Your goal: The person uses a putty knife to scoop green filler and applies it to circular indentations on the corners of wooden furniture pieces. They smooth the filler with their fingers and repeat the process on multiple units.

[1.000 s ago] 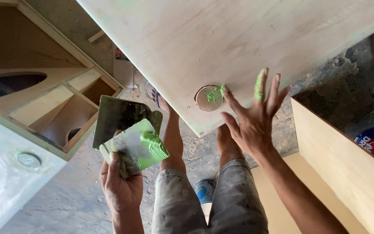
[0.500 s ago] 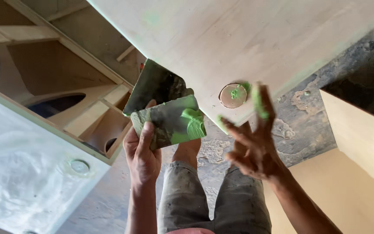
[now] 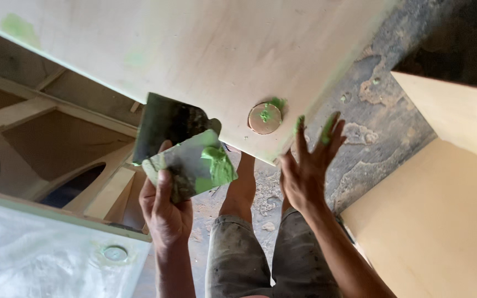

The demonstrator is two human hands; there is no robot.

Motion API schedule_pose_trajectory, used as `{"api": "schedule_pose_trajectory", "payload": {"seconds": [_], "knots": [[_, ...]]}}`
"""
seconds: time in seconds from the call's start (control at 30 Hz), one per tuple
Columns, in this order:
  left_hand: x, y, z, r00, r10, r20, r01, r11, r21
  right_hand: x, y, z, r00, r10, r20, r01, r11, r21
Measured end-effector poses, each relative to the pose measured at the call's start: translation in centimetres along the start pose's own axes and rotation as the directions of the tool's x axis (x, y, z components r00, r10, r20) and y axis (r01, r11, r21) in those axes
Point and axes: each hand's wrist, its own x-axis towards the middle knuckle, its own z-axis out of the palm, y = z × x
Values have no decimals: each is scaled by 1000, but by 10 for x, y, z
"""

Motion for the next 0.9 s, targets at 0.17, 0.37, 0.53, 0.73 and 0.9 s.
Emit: {"api": "schedule_pose_trajectory", "payload": {"seconds": [0.17,0.37,0.53,0.73,0.9], "knots": [[7,16,6,995,-93,-25,95,981,167,-7,-45,20,964,187,190,-184,982,-38],[26,29,1,995,-97,1,94,971,219,4,-26,29,943,329,51,-327,944,-48],[38,33,10,990,-141,-7,139,968,209,6,-23,22,986,168,23,-168,986,14],[46,41,19,988,-154,14,147,963,226,5,-54,10,954,228,194,-244,968,58],[53,37,29,989,-144,42,129,961,245,-6,-55,40,931,355,88,-360,932,46]]}}
